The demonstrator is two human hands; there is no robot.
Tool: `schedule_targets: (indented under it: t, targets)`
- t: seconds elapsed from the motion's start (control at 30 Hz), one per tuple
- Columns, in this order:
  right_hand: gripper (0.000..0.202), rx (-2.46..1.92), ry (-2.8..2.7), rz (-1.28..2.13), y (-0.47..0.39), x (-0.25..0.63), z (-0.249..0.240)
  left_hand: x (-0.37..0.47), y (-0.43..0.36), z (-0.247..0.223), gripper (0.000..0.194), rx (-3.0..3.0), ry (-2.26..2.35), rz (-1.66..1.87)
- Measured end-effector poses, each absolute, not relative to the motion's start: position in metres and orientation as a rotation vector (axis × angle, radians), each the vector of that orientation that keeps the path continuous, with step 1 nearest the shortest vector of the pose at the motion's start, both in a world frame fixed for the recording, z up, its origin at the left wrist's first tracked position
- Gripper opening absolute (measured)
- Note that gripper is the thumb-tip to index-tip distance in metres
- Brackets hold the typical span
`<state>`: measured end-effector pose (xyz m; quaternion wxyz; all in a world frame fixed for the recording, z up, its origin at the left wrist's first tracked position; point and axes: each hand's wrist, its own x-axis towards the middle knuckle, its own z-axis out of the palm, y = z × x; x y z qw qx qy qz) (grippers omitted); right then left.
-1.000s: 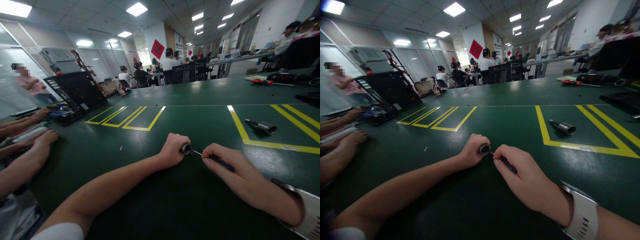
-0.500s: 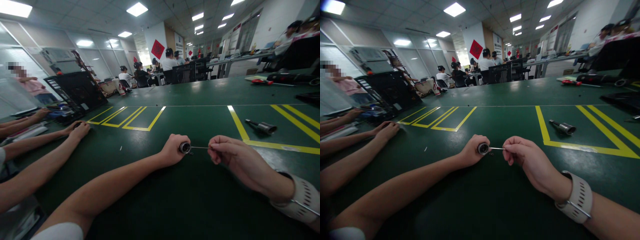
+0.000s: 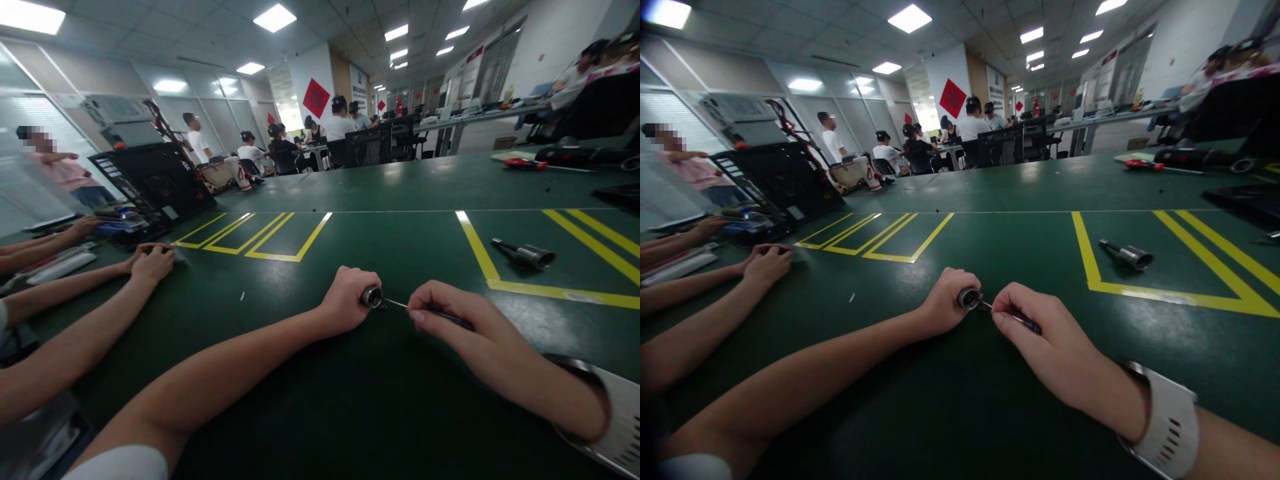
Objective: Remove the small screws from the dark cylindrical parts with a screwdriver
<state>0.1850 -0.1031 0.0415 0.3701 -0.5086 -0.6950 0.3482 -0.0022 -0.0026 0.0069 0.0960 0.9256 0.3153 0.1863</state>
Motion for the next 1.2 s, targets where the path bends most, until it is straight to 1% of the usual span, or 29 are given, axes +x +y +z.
schedule_targets:
  t: [0.1,0.27,0.53,0.9,1.2]
  targets:
    - [0.016,-1.293,-1.699,1.01,-0.1,0.188,0.042,-0.002,-0.004,0.008,0.008,2.757,0.913,0.547]
    - [0.013,-1.171,-1.369,1.285,-0.092,0.194,0.036,-0.003,-0.003,0.007,0.008,2.717,0.869,0.604]
    - [0.01,-1.085,-1.042,1.51,-0.089,0.191,0.027,-0.001,0.001,0.003,0.006,2.66,0.888,0.585]
    - [0.007,-0.993,-0.885,1.632,-0.086,0.194,0.023,-0.003,-0.001,0.005,0.005,2.65,0.879,0.613]
    - [0.008,-1.036,-0.861,1.596,-0.087,0.194,0.028,-0.004,-0.001,0.004,0.005,2.651,0.903,0.634]
